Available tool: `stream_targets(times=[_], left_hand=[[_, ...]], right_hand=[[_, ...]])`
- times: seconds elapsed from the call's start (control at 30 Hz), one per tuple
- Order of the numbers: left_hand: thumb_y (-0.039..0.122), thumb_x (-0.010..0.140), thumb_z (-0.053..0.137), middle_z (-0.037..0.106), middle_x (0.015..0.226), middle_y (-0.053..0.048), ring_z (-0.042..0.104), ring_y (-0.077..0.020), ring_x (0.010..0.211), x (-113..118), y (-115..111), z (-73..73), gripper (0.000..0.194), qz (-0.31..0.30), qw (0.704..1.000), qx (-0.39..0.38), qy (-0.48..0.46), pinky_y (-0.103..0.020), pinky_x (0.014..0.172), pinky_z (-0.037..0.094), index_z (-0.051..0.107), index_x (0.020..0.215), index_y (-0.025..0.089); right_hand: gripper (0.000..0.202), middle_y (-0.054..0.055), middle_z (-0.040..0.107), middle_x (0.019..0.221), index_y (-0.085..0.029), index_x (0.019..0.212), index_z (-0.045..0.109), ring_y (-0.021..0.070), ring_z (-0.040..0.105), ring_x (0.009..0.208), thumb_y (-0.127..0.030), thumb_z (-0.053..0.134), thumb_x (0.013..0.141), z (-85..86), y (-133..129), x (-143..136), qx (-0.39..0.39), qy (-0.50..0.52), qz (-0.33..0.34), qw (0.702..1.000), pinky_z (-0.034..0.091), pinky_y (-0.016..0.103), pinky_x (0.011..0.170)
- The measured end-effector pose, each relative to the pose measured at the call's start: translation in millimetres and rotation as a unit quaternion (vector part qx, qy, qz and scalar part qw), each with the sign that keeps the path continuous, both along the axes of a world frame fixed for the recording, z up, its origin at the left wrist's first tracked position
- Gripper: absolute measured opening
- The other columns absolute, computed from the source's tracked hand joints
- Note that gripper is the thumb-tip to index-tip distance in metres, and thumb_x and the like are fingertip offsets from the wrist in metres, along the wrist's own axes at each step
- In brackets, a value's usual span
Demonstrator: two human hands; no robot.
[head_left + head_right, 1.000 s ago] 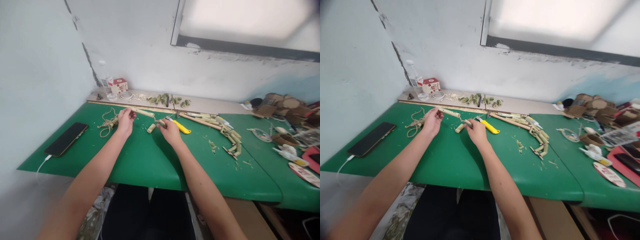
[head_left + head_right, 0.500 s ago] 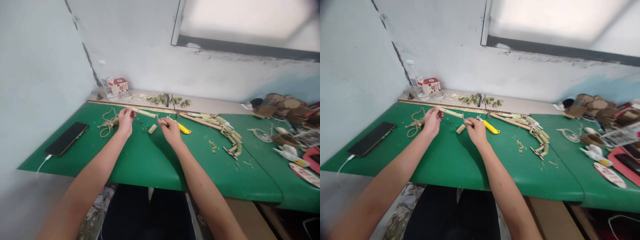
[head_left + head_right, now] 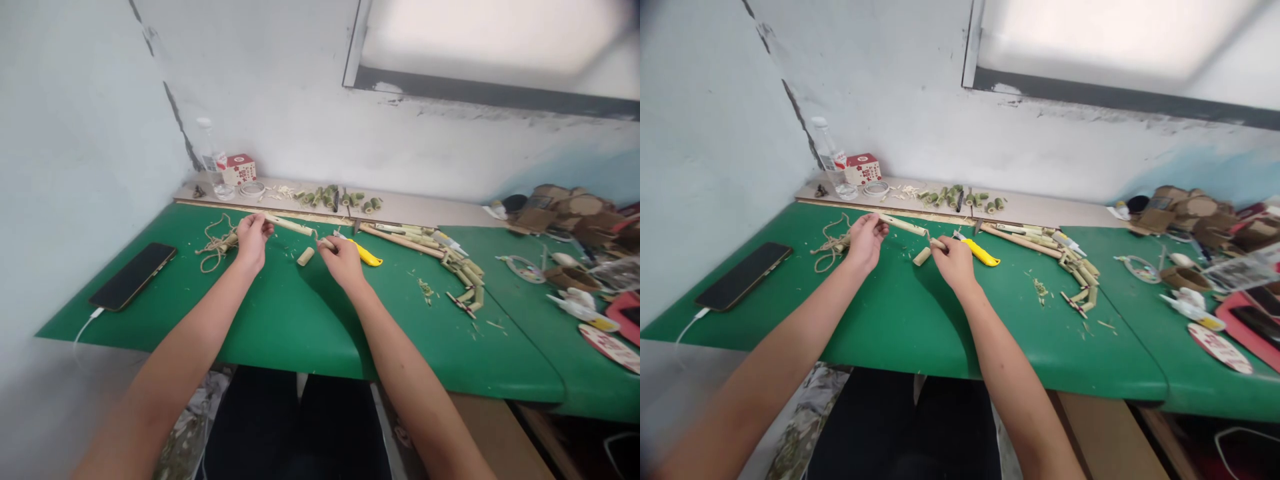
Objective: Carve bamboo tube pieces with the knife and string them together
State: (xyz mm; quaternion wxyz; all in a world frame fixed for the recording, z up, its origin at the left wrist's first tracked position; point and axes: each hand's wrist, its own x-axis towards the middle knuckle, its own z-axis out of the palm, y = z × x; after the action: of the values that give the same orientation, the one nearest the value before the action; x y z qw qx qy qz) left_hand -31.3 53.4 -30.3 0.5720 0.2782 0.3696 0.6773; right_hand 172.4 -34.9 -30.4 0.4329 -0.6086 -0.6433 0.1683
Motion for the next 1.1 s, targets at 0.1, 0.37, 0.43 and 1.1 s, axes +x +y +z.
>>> stream_targets(times=[0.1, 0.37, 0.43, 1.1], left_hand=[[0.019, 0.09, 0.079, 0.066, 0.07, 0.002, 0.063, -0.0092, 0.063, 1.0, -1.0, 1.0, 0.021, -0.004, 1.0, 0.001, 0.001, -0.02, 0.065, 0.052, 0.06, 0.083, 0.019], [0.02, 0.09, 0.081, 0.065, 0.071, 0.002, 0.063, -0.0094, 0.062, 3.0, -3.2, 0.9, 0.023, -0.035, 0.999, 0.012, 0.017, -0.02, 0.065, 0.051, 0.06, 0.083, 0.019], [0.02, 0.09, 0.082, 0.065, 0.071, 0.002, 0.063, -0.009, 0.062, 2.7, -3.6, 0.9, 0.023, -0.043, 0.999, 0.008, 0.021, -0.02, 0.064, 0.051, 0.059, 0.083, 0.019], [0.027, 0.088, 0.085, 0.064, 0.071, 0.003, 0.063, -0.009, 0.061, 4.0, -0.2, -4.0, 0.027, -0.044, 0.994, 0.037, 0.088, -0.019, 0.06, 0.051, 0.06, 0.085, 0.019]], right_hand=[[0.036, -0.002, 0.045, 0.055, -0.024, 0.064, 0.054, 0.017, 0.04, 0.059, -0.045, 0.058, 0.093, 1.4, -0.8, -0.3, 0.001, 0.006, 0.005, 1.0, 0.029, 0.031, 0.058], [0.039, -0.003, 0.043, 0.057, -0.024, 0.064, 0.048, 0.0154, 0.04, 0.059, -0.04, 0.06, 0.096, 5.0, -2.5, -1.5, 0.013, 0.0, -0.001, 1.0, 0.028, 0.03, 0.06], [0.041, -0.004, 0.041, 0.057, -0.024, 0.063, 0.045, 0.0147, 0.038, 0.058, -0.042, 0.06, 0.095, 5.1, -2.2, -1.7, 0.022, 0.008, -0.004, 1.0, 0.026, 0.03, 0.059], [0.031, -0.005, 0.035, 0.061, -0.024, 0.066, 0.053, 0.0142, 0.033, 0.061, -0.042, 0.07, 0.083, -1.2, 4.1, 0.0, 0.061, 0.104, -0.031, 0.992, 0.026, 0.031, 0.061]])
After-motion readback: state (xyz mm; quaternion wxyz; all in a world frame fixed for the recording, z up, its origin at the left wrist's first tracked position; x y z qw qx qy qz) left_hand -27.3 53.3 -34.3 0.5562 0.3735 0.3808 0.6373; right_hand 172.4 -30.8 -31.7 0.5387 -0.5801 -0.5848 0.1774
